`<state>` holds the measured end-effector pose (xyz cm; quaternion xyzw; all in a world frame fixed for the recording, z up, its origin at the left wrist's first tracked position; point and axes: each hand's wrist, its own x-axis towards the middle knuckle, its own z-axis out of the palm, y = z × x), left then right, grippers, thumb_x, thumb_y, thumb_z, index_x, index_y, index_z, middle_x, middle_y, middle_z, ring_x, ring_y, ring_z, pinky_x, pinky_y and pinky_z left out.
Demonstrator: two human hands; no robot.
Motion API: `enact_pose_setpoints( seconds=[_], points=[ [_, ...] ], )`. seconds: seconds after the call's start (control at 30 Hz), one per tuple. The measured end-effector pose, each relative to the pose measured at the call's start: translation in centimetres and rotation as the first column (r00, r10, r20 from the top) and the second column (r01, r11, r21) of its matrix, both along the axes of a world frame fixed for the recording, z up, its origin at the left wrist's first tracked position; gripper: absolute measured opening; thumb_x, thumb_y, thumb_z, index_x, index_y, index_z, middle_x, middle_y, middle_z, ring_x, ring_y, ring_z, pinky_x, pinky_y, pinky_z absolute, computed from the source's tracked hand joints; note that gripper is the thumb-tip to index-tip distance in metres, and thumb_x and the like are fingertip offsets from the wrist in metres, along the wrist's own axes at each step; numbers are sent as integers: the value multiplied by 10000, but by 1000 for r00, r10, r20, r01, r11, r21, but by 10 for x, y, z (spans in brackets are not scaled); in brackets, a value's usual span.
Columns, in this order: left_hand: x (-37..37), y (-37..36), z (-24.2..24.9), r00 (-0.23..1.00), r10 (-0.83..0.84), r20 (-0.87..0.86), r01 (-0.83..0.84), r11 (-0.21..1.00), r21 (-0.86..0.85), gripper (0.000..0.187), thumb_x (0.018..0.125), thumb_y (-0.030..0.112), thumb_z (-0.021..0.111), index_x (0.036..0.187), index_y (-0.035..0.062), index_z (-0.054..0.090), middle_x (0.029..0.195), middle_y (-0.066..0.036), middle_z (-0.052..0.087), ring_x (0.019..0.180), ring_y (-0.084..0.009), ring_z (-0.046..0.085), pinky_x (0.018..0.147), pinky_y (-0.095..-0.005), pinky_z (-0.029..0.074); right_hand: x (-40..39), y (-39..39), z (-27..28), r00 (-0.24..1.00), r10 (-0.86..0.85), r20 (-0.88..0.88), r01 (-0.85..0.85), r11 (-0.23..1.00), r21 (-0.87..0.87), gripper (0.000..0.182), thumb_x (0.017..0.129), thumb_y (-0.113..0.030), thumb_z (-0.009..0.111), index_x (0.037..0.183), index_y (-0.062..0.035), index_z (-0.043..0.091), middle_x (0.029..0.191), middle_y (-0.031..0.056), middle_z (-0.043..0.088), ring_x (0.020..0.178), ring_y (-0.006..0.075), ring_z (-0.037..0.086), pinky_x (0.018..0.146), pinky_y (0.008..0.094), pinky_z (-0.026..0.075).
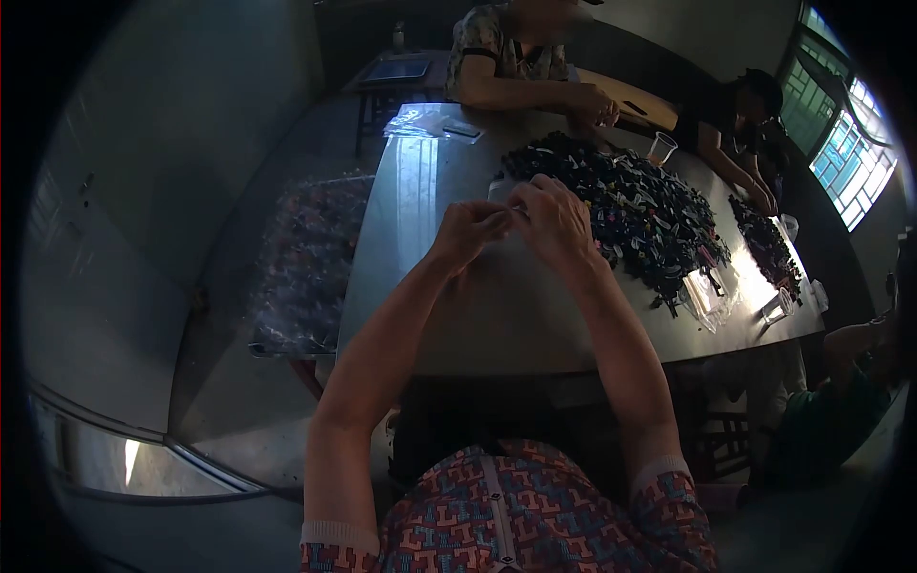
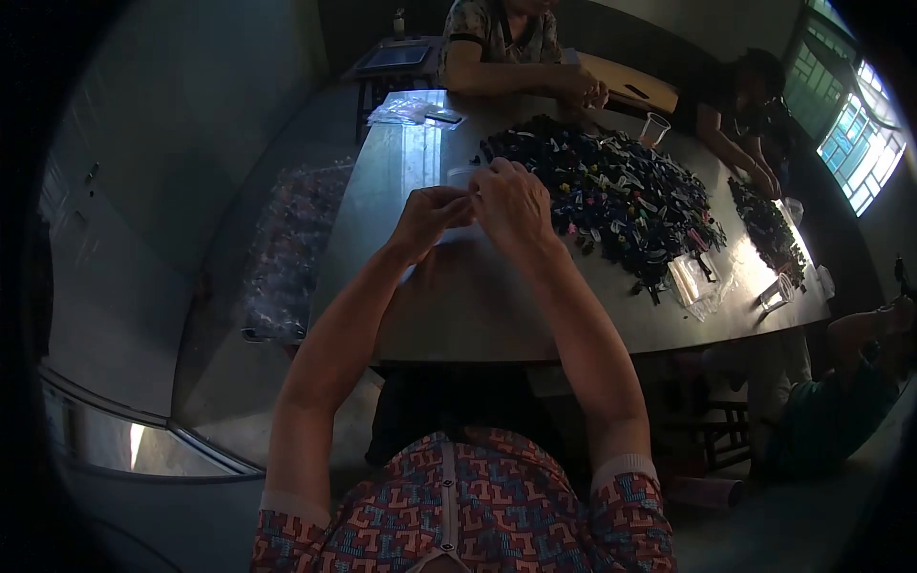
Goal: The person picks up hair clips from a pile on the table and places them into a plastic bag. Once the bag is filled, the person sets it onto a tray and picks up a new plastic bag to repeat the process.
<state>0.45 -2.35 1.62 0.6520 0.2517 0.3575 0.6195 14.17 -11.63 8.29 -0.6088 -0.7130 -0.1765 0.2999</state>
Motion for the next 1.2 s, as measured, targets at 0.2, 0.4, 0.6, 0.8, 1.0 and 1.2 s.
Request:
enact_pose_setpoints(
  seconds=[0.2, 0.4, 0.6, 0.8, 1.0, 1.2],
  points=[
    [-2, 0, 1, 994, -85, 75, 72, 985, 156, 257, 920, 43, 611, 1159, -46, 635, 1100, -133, 668, 973, -175, 652, 923, -319, 525, 5, -1, 2, 992, 75, -100, -78, 997, -25, 98, 801, -115, 666, 880, -76, 622, 887, 101, 646, 876, 306, 639, 724, 417, 510],
    [-1, 0, -1, 993, -89, -74, 103, 974, 201, 218, 883, 4, 610, 1088, 1, 685, 955, -66, 698, 877, -141, 641, 795, -294, 517, 6, -8, 10, 946, 117, -302, -131, 991, -25, 132, 831, -161, 642, 916, -63, 618, 857, 116, 681, 805, 328, 667, 698, 426, 520],
    [-3, -7, 8, 975, 24, -220, 52, 941, 335, 218, 870, 6, 608, 1076, 11, 683, 944, -74, 702, 909, -146, 651, 807, -304, 518, 14, -12, -3, 973, 199, -116, -211, 972, -100, 181, 828, -179, 645, 975, -74, 632, 861, 127, 683, 817, 338, 668, 707, 420, 520],
    [-12, -1, 10, 966, -175, -190, 233, 907, 351, 460, 792, 53, 718, 1237, 50, 603, 1094, -69, 677, 1029, -144, 622, 922, -312, 495, 6, -24, -3, 970, 110, -216, -169, 945, -279, 224, 857, -157, 593, 1067, -94, 638, 865, 149, 681, 823, 350, 665, 714, 437, 517],
    [-20, -6, 25, 922, -296, -250, 359, 895, 264, 476, 754, 61, 762, 1205, 66, 608, 1128, -46, 659, 1069, -156, 604, 958, -326, 480, 0, -28, -5, 964, 133, -232, -204, 928, -312, 210, 885, -132, 553, 1061, -92, 661, 911, 155, 688, 849, 355, 665, 738, 446, 516],
    [-19, 7, 9, 888, -376, -265, 448, 836, 317, 355, 751, 57, 764, 1082, 68, 636, 1006, -18, 668, 953, -122, 613, 865, -306, 499, -7, -35, -3, 946, 169, -276, -262, 900, -348, 200, 889, -122, 544, 1042, -89, 668, 934, 153, 687, 847, 358, 663, 737, 446, 519]
  ],
)
